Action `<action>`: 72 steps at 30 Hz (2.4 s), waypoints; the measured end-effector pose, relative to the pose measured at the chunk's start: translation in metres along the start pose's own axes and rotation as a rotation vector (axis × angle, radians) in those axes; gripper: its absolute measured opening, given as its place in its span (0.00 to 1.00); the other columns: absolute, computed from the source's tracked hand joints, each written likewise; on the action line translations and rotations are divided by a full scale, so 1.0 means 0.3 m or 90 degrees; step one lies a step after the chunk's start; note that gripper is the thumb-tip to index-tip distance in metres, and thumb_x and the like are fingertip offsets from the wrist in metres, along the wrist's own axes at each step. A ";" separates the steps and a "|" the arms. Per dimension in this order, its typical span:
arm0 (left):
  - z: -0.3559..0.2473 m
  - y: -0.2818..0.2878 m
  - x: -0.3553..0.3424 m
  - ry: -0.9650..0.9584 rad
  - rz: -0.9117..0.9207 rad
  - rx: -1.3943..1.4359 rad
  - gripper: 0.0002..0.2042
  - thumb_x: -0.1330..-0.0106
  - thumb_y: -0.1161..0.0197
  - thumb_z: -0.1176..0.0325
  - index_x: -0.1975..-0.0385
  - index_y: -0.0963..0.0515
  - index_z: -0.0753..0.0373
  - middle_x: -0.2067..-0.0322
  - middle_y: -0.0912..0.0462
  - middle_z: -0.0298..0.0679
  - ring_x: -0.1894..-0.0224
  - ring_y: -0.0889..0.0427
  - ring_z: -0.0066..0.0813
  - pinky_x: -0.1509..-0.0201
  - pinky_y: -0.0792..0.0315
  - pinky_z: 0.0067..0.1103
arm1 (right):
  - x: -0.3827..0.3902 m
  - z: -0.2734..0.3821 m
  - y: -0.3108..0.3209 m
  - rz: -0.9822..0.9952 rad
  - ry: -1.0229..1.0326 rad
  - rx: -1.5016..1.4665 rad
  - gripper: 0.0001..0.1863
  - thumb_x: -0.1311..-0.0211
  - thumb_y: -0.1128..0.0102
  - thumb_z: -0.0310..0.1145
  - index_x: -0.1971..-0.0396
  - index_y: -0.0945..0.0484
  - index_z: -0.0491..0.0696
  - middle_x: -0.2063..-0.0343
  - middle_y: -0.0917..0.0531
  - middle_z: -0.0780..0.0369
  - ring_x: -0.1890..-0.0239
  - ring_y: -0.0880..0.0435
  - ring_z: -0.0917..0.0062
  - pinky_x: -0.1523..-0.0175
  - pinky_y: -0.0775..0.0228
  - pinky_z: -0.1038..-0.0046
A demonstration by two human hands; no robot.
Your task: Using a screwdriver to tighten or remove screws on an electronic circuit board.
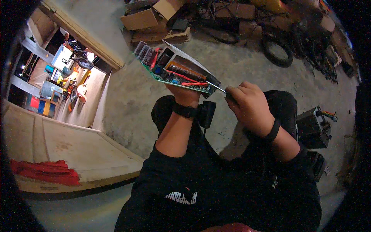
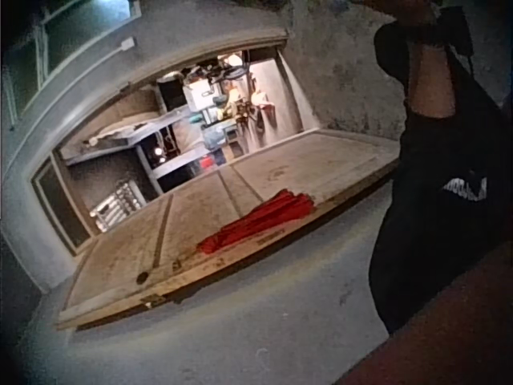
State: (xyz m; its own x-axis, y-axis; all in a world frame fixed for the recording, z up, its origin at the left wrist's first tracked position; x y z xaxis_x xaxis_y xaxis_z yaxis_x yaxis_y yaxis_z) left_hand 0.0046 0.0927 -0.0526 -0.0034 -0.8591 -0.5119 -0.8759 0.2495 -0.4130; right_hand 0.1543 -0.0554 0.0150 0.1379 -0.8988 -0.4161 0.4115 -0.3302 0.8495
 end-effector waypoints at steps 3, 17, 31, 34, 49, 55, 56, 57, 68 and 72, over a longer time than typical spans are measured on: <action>-0.029 -0.025 0.002 0.129 -0.050 0.243 0.14 0.33 0.47 0.61 0.53 0.34 0.60 0.59 0.24 0.38 0.60 0.21 0.31 0.55 0.21 0.29 | 0.001 0.000 0.000 -0.071 0.039 0.008 0.10 0.48 0.37 0.29 0.65 0.23 0.44 0.76 0.22 0.55 0.69 0.22 0.57 0.67 0.31 0.62; -0.012 -0.053 -0.042 0.212 -0.094 0.318 0.19 0.31 0.58 0.45 0.59 0.29 0.53 0.62 0.24 0.32 0.60 0.23 0.26 0.54 0.25 0.24 | 0.008 -0.038 0.001 0.155 -0.057 -0.275 0.20 0.41 0.47 0.29 0.48 0.31 0.43 0.68 0.21 0.46 0.66 0.22 0.49 0.64 0.30 0.56; 0.043 0.016 -0.057 0.104 -0.102 0.199 0.20 0.31 0.53 0.50 0.47 0.36 0.56 0.53 0.27 0.39 0.55 0.23 0.36 0.53 0.22 0.33 | 0.012 -0.028 -0.050 0.071 -0.094 -0.033 0.21 0.38 0.48 0.33 0.44 0.32 0.47 0.74 0.21 0.51 0.73 0.21 0.53 0.67 0.28 0.57; 0.040 0.004 -0.048 0.115 -0.077 0.156 0.20 0.31 0.53 0.50 0.48 0.35 0.57 0.53 0.28 0.39 0.54 0.24 0.36 0.52 0.23 0.34 | 0.019 -0.037 -0.034 0.106 -0.081 -0.097 0.21 0.39 0.46 0.33 0.46 0.30 0.45 0.74 0.22 0.50 0.73 0.21 0.53 0.68 0.28 0.57; 0.016 0.004 -0.034 0.099 -0.120 0.089 0.14 0.28 0.57 0.52 0.55 0.35 0.55 0.61 0.28 0.33 0.59 0.24 0.25 0.56 0.23 0.23 | 0.006 -0.043 -0.039 0.072 -0.102 -0.169 0.17 0.39 0.44 0.34 0.51 0.27 0.46 0.73 0.22 0.50 0.72 0.22 0.52 0.67 0.30 0.57; -0.003 -0.013 -0.028 0.144 -0.105 0.221 0.16 0.28 0.59 0.50 0.57 0.33 0.55 0.61 0.27 0.34 0.59 0.23 0.26 0.56 0.23 0.23 | -0.001 -0.039 -0.004 0.006 -0.073 -0.205 0.13 0.45 0.38 0.28 0.58 0.21 0.45 0.74 0.23 0.53 0.70 0.22 0.59 0.65 0.30 0.66; -0.011 -0.019 -0.022 0.171 -0.118 0.238 0.17 0.28 0.59 0.49 0.56 0.33 0.55 0.61 0.27 0.34 0.59 0.23 0.26 0.56 0.23 0.23 | 0.000 -0.041 -0.010 0.002 -0.087 -0.224 0.13 0.46 0.38 0.28 0.59 0.21 0.46 0.74 0.22 0.53 0.70 0.22 0.60 0.65 0.30 0.67; -0.015 -0.023 -0.018 0.198 -0.130 0.254 0.18 0.29 0.60 0.48 0.56 0.33 0.55 0.61 0.26 0.35 0.58 0.23 0.26 0.56 0.23 0.24 | 0.000 -0.042 -0.014 0.002 -0.088 -0.224 0.13 0.46 0.38 0.28 0.59 0.21 0.46 0.74 0.22 0.53 0.70 0.22 0.60 0.65 0.30 0.67; -0.045 -0.046 -0.014 0.194 -0.116 0.252 0.20 0.30 0.60 0.46 0.57 0.31 0.55 0.62 0.25 0.34 0.61 0.22 0.28 0.56 0.22 0.29 | 0.008 -0.053 -0.023 0.135 -0.098 -0.116 0.15 0.42 0.41 0.32 0.57 0.24 0.42 0.71 0.22 0.49 0.68 0.22 0.53 0.64 0.30 0.63; -0.034 -0.038 -0.018 0.154 -0.117 0.133 0.21 0.30 0.60 0.44 0.57 0.32 0.55 0.62 0.25 0.34 0.61 0.22 0.28 0.56 0.23 0.28 | -0.002 -0.037 0.004 0.098 -0.077 -0.190 0.13 0.42 0.41 0.32 0.59 0.22 0.43 0.70 0.21 0.49 0.68 0.21 0.55 0.64 0.30 0.64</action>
State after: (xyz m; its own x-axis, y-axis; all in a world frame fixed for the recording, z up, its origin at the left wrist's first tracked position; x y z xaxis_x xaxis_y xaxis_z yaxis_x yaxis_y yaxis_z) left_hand 0.0097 0.0899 -0.0375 0.0088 -0.9728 -0.2316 -0.7549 0.1454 -0.6396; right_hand 0.1647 -0.0521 0.0126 0.1184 -0.9651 -0.2336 0.6417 -0.1052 0.7597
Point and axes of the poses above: each hand's wrist, its own x-axis away from the middle knuckle, its own y-axis out of the back of the hand, z = x × y, the point moved 2 cm from there along -x, towards the middle knuckle
